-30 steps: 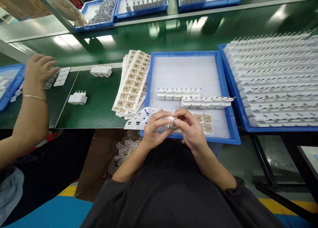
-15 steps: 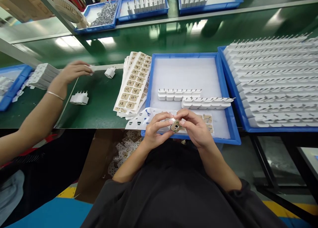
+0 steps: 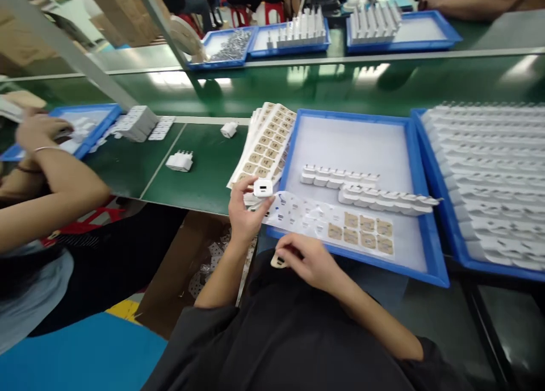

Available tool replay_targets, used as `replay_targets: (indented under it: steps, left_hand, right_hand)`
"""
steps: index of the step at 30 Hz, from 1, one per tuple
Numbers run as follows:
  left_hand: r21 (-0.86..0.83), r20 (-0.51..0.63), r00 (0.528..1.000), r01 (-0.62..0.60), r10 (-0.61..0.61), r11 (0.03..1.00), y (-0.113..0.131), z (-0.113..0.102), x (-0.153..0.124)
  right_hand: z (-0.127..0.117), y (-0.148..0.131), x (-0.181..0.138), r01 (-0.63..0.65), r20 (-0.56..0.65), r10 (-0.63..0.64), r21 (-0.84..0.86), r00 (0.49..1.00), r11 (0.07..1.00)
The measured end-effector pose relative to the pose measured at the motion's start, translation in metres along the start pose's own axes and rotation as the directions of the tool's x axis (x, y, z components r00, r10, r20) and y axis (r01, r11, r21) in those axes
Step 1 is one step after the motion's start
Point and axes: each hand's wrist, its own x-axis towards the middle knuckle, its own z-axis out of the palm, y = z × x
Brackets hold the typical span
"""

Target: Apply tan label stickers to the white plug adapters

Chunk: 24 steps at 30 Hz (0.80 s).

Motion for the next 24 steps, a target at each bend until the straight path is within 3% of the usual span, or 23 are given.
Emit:
replay_targets:
  steps: [2, 4, 7, 10, 14, 18, 21, 24]
  left_hand:
    - [0.121, -0.100, 0.995, 0.031, -0.018, 0.992, -0.023, -0.025, 0.020]
    - [0.210, -0.145, 0.988, 0.088, -0.058, 0.974, -0.049, -0.049, 0.039]
    - [0.298, -0.138, 0.979, 0.183, -0.147, 0.937, -0.092, -0.077, 0.066]
    - [0.416, -0.106, 0.978, 0.207, -0.179, 0.886, -0.131, -0.097, 0.087]
    - [0.473, -0.119, 0.981, 0.189, -0.150, 0.860, -0.163, -0.118, 0.104]
    - [0.463, -0.183, 0.978, 0.177, -0.102, 0.868, -0.171, -0.125, 0.104]
    - [0.441, -0.203, 0.977, 0.147, -0.061, 0.886, -0.155, -0.108, 0.098]
    - [0.445, -0.030, 0.997, -0.051, 0.071, 0.894, -0.109, -0.071, 0.087]
  right_hand:
    - [0.042, 0.016, 0.012, -0.102, 0.241, 0.103, -0.015, 0.965, 0.995]
    - [0.087, 0.037, 0.026, -0.133, 0.427, 0.160, -0.092, 0.890, 0.987]
    - [0.138, 0.066, 0.043, -0.126, 0.511, 0.192, -0.161, 0.838, 0.979]
    - [0.154, 0.087, 0.051, -0.110, 0.555, 0.199, -0.190, 0.807, 0.976]
    - [0.141, 0.096, 0.048, -0.104, 0.562, 0.198, -0.196, 0.803, 0.975]
    - [0.111, 0.078, 0.038, -0.091, 0.542, 0.166, -0.163, 0.824, 0.983]
    - [0.075, 0.043, 0.030, -0.002, 0.536, 0.043, -0.076, 0.843, 0.997]
    - [0.027, 0.003, 0.018, 0.143, 0.493, -0.133, 0.018, 0.860, 0.990]
